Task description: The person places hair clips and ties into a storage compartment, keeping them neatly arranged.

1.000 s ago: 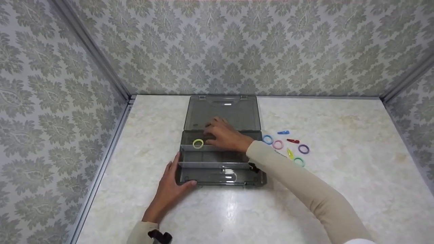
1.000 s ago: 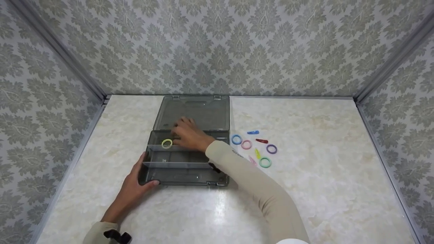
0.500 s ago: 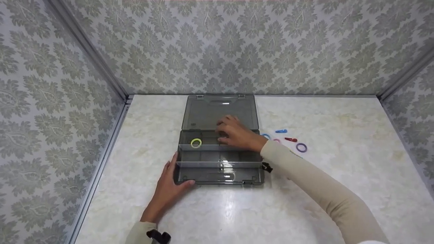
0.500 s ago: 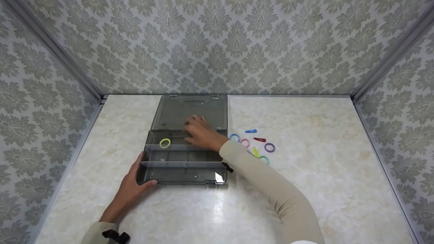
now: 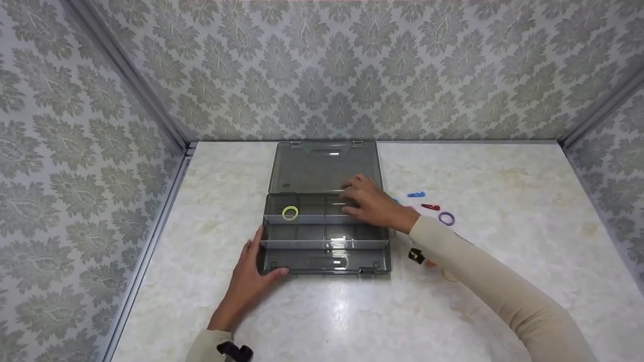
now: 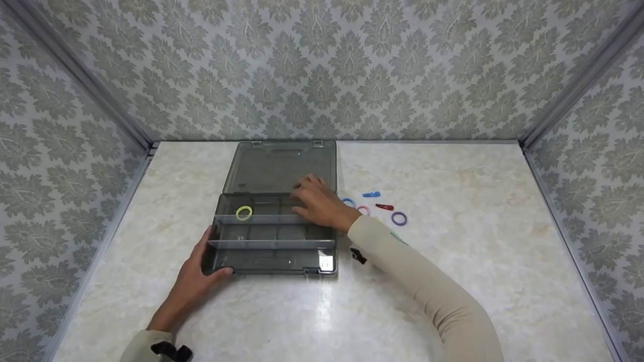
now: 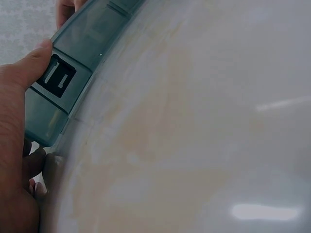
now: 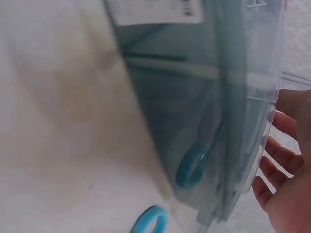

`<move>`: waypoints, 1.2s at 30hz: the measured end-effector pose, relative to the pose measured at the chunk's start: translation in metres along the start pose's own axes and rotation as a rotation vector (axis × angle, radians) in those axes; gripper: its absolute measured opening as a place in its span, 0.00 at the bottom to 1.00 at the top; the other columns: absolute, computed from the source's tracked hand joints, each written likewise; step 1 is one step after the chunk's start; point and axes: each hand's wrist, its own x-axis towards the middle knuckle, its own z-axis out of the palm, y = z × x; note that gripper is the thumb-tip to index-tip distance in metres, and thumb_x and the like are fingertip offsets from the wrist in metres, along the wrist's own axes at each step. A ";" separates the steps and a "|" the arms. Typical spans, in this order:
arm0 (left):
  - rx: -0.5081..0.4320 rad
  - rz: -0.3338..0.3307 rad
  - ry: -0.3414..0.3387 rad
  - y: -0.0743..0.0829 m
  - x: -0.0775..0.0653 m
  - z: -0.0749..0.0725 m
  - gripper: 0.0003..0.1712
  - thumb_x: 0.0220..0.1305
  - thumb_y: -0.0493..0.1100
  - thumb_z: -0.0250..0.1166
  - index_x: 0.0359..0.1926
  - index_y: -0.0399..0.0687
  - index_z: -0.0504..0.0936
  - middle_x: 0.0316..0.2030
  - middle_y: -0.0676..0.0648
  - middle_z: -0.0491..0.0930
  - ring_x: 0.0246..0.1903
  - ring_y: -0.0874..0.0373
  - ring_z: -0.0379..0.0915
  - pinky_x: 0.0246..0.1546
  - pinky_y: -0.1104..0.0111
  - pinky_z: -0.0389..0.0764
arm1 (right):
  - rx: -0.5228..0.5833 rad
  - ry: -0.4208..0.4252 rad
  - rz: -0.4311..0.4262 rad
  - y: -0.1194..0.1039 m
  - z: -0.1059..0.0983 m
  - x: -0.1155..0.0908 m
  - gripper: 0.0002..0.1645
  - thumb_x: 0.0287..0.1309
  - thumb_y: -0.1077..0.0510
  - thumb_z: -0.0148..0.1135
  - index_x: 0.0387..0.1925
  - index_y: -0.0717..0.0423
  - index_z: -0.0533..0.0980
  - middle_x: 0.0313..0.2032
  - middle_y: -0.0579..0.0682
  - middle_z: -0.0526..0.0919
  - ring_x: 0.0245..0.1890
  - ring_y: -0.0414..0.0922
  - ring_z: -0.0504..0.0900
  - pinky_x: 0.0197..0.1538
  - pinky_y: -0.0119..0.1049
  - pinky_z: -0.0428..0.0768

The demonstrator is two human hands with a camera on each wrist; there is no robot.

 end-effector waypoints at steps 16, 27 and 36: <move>-0.013 -0.016 -0.022 0.000 0.001 -0.002 0.71 0.62 0.68 0.81 0.91 0.68 0.44 0.86 0.32 0.50 0.85 0.31 0.45 0.78 0.30 0.58 | 0.056 0.126 0.029 0.032 -0.021 -0.048 0.17 0.72 0.58 0.75 0.57 0.63 0.87 0.65 0.65 0.81 0.69 0.63 0.73 0.73 0.68 0.67; -0.020 -0.035 -0.020 0.000 0.001 -0.002 0.70 0.62 0.69 0.80 0.91 0.71 0.44 0.87 0.33 0.49 0.86 0.31 0.42 0.78 0.29 0.56 | 0.132 0.165 0.108 0.055 -0.039 -0.084 0.17 0.74 0.57 0.74 0.58 0.63 0.86 0.67 0.65 0.79 0.71 0.63 0.70 0.73 0.68 0.66; -0.009 -0.042 -0.017 0.003 0.000 -0.001 0.70 0.62 0.71 0.79 0.91 0.68 0.44 0.86 0.32 0.50 0.85 0.30 0.45 0.79 0.31 0.57 | 0.181 0.304 0.188 0.077 -0.051 -0.118 0.16 0.71 0.65 0.75 0.56 0.68 0.86 0.64 0.67 0.80 0.68 0.66 0.72 0.70 0.67 0.69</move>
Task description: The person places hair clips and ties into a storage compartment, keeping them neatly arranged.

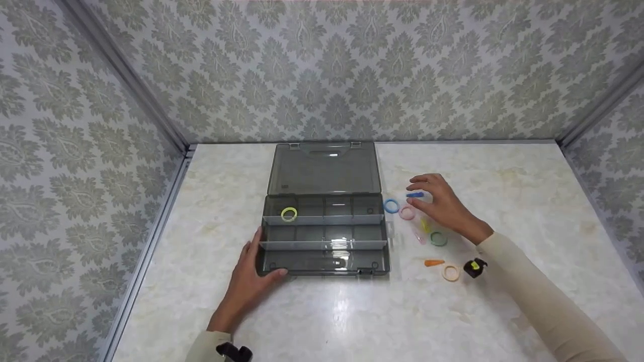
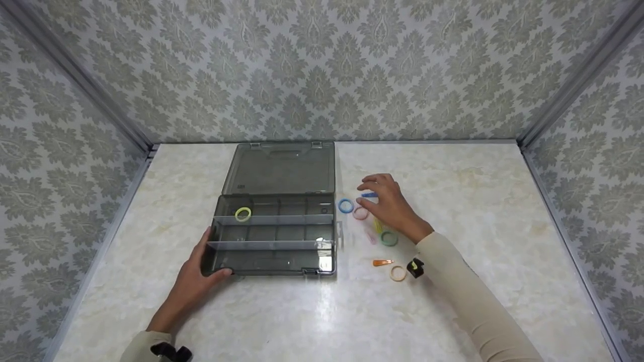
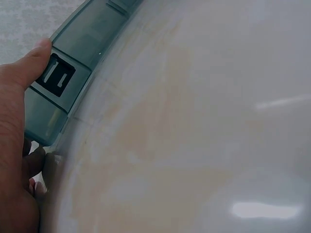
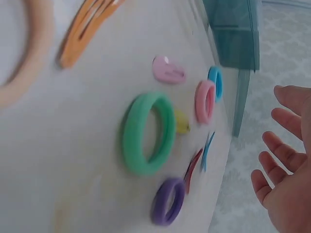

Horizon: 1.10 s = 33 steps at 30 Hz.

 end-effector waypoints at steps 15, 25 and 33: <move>0.000 -0.006 -0.004 0.000 -0.001 -0.001 0.69 0.63 0.71 0.78 0.91 0.69 0.43 0.87 0.32 0.48 0.85 0.30 0.42 0.79 0.31 0.55 | 0.043 0.116 0.239 0.043 -0.022 -0.054 0.17 0.72 0.62 0.74 0.57 0.68 0.86 0.65 0.66 0.81 0.71 0.65 0.71 0.74 0.72 0.64; 0.007 0.029 0.008 -0.001 0.000 0.000 0.69 0.63 0.68 0.80 0.91 0.66 0.46 0.86 0.33 0.51 0.85 0.30 0.44 0.78 0.30 0.57 | 0.075 0.139 0.383 0.051 -0.027 -0.081 0.20 0.77 0.56 0.71 0.62 0.63 0.84 0.69 0.62 0.78 0.75 0.59 0.69 0.79 0.64 0.66; 0.012 0.037 0.018 -0.003 0.001 0.000 0.69 0.63 0.68 0.80 0.91 0.63 0.47 0.86 0.30 0.51 0.85 0.29 0.45 0.78 0.31 0.58 | 0.079 0.173 0.417 0.056 -0.022 -0.091 0.22 0.77 0.53 0.71 0.63 0.62 0.84 0.68 0.62 0.79 0.75 0.60 0.67 0.78 0.68 0.65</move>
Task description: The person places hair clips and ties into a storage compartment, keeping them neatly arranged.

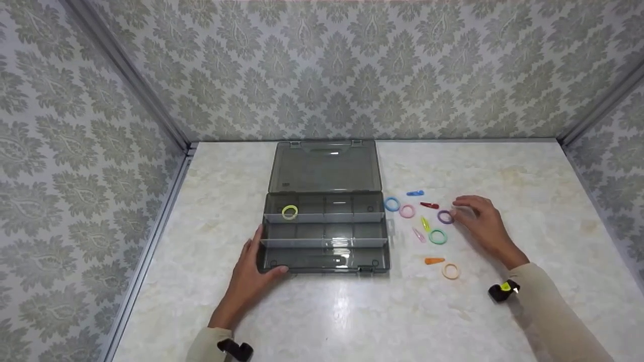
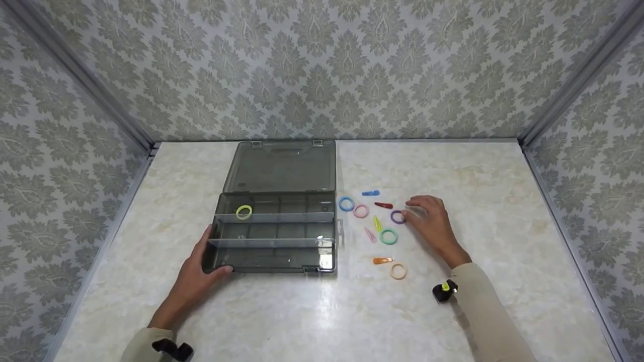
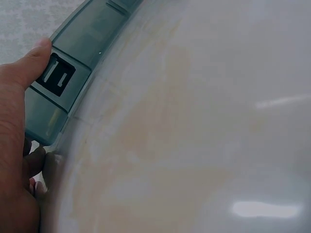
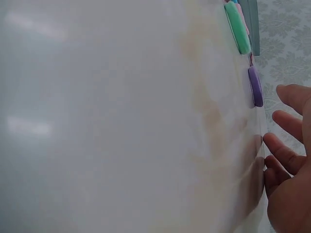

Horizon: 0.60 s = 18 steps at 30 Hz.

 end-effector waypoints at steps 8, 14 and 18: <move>0.009 0.029 0.028 -0.001 -0.003 0.000 0.69 0.62 0.65 0.82 0.91 0.61 0.48 0.84 0.29 0.55 0.83 0.28 0.51 0.77 0.30 0.61 | -0.044 0.034 -0.040 0.009 0.010 -0.001 0.20 0.73 0.54 0.75 0.58 0.61 0.86 0.69 0.60 0.78 0.76 0.61 0.66 0.77 0.68 0.64; 0.002 0.036 0.031 -0.001 -0.003 0.001 0.70 0.62 0.65 0.82 0.91 0.62 0.48 0.84 0.29 0.54 0.82 0.28 0.52 0.76 0.29 0.62 | -0.081 0.042 -0.082 0.012 0.013 -0.001 0.22 0.71 0.51 0.78 0.57 0.61 0.86 0.67 0.60 0.78 0.75 0.61 0.65 0.76 0.69 0.63; -0.003 0.037 0.020 0.001 -0.001 0.001 0.70 0.62 0.66 0.82 0.91 0.63 0.46 0.85 0.30 0.53 0.83 0.28 0.50 0.76 0.28 0.61 | -0.118 0.037 -0.102 0.014 0.013 -0.002 0.23 0.70 0.52 0.79 0.58 0.62 0.86 0.68 0.61 0.77 0.76 0.61 0.63 0.76 0.69 0.64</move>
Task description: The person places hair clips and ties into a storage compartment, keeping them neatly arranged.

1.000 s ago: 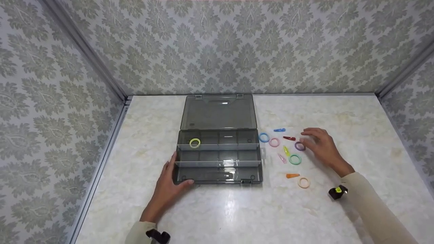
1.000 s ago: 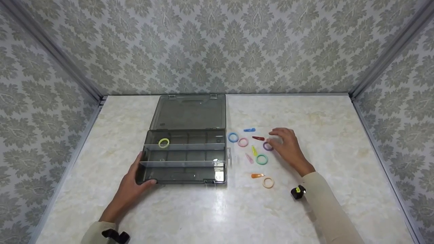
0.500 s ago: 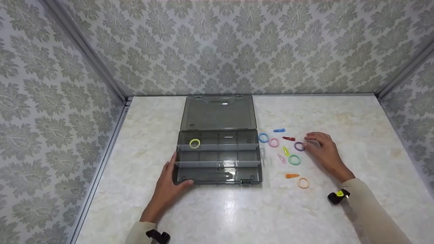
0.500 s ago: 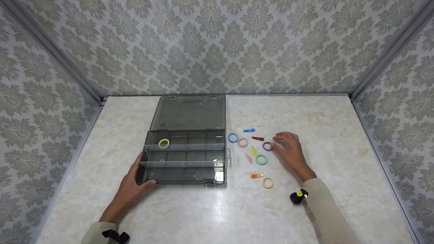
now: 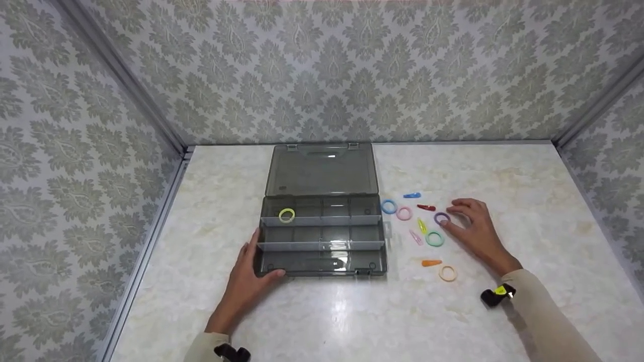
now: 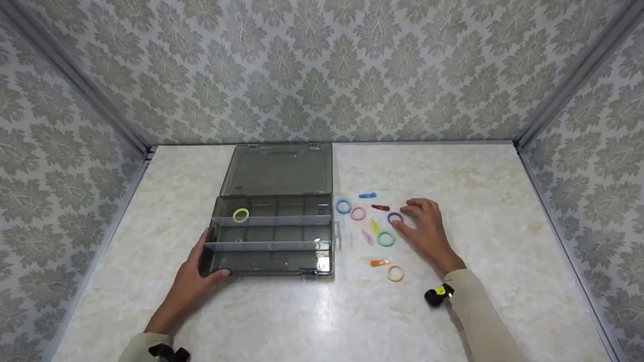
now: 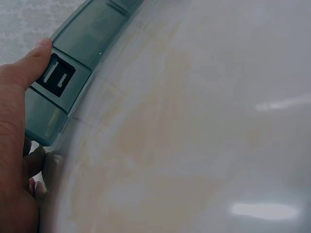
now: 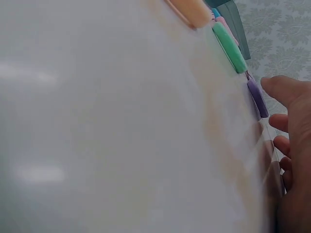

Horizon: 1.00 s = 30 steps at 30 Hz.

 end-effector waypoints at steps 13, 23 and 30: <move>-0.023 -0.062 -0.036 0.000 -0.002 -0.003 0.70 0.62 0.70 0.79 0.91 0.69 0.44 0.87 0.32 0.48 0.85 0.30 0.44 0.77 0.28 0.58 | -0.067 0.003 -0.105 -0.001 0.003 -0.002 0.23 0.62 0.59 0.83 0.55 0.64 0.86 0.67 0.63 0.77 0.73 0.63 0.66 0.73 0.67 0.65; -0.029 -0.048 -0.033 0.000 -0.001 -0.001 0.69 0.63 0.69 0.79 0.91 0.70 0.44 0.86 0.32 0.49 0.85 0.30 0.44 0.77 0.28 0.58 | -0.060 -0.003 -0.063 -0.004 0.001 -0.005 0.17 0.67 0.57 0.81 0.53 0.61 0.88 0.67 0.59 0.78 0.74 0.60 0.65 0.74 0.68 0.66; -0.018 -0.057 -0.033 0.000 0.001 -0.001 0.70 0.62 0.72 0.78 0.91 0.71 0.43 0.87 0.33 0.49 0.86 0.31 0.43 0.77 0.28 0.58 | -0.035 -0.040 -0.046 -0.013 -0.004 -0.002 0.17 0.70 0.54 0.79 0.53 0.60 0.88 0.66 0.59 0.78 0.74 0.59 0.65 0.73 0.68 0.69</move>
